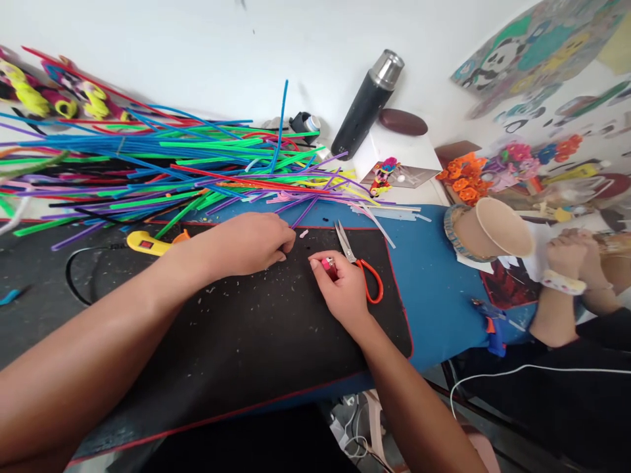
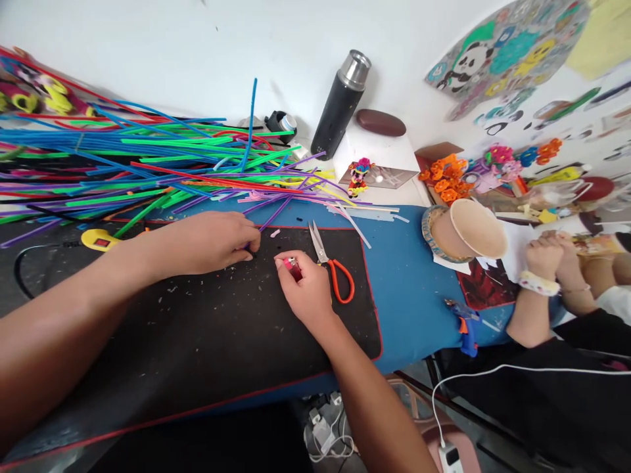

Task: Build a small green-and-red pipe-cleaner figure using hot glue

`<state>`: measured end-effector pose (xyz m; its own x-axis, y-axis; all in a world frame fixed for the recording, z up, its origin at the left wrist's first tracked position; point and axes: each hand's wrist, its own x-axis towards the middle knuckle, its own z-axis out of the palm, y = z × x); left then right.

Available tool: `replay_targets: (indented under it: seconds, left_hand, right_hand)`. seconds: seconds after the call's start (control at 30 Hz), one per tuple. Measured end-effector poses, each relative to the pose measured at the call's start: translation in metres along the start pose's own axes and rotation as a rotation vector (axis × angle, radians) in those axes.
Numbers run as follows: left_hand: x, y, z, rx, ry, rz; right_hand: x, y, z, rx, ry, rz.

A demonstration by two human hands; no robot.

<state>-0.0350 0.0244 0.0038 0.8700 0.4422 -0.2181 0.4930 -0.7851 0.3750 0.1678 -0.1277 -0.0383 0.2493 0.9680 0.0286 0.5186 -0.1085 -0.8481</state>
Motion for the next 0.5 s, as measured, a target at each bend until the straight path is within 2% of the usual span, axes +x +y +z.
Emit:
replay_targets:
  seconds: [0.23,0.5]
  left_hand:
    - [0.006,0.002,0.012,0.021,0.026,0.016]
    - [0.007,0.000,0.011,-0.047,0.056,0.055]
  right_hand:
    - [0.000,0.001,0.003,0.004,-0.001,-0.006]
    - [-0.001,0.002,0.004,0.016,-0.008,0.005]
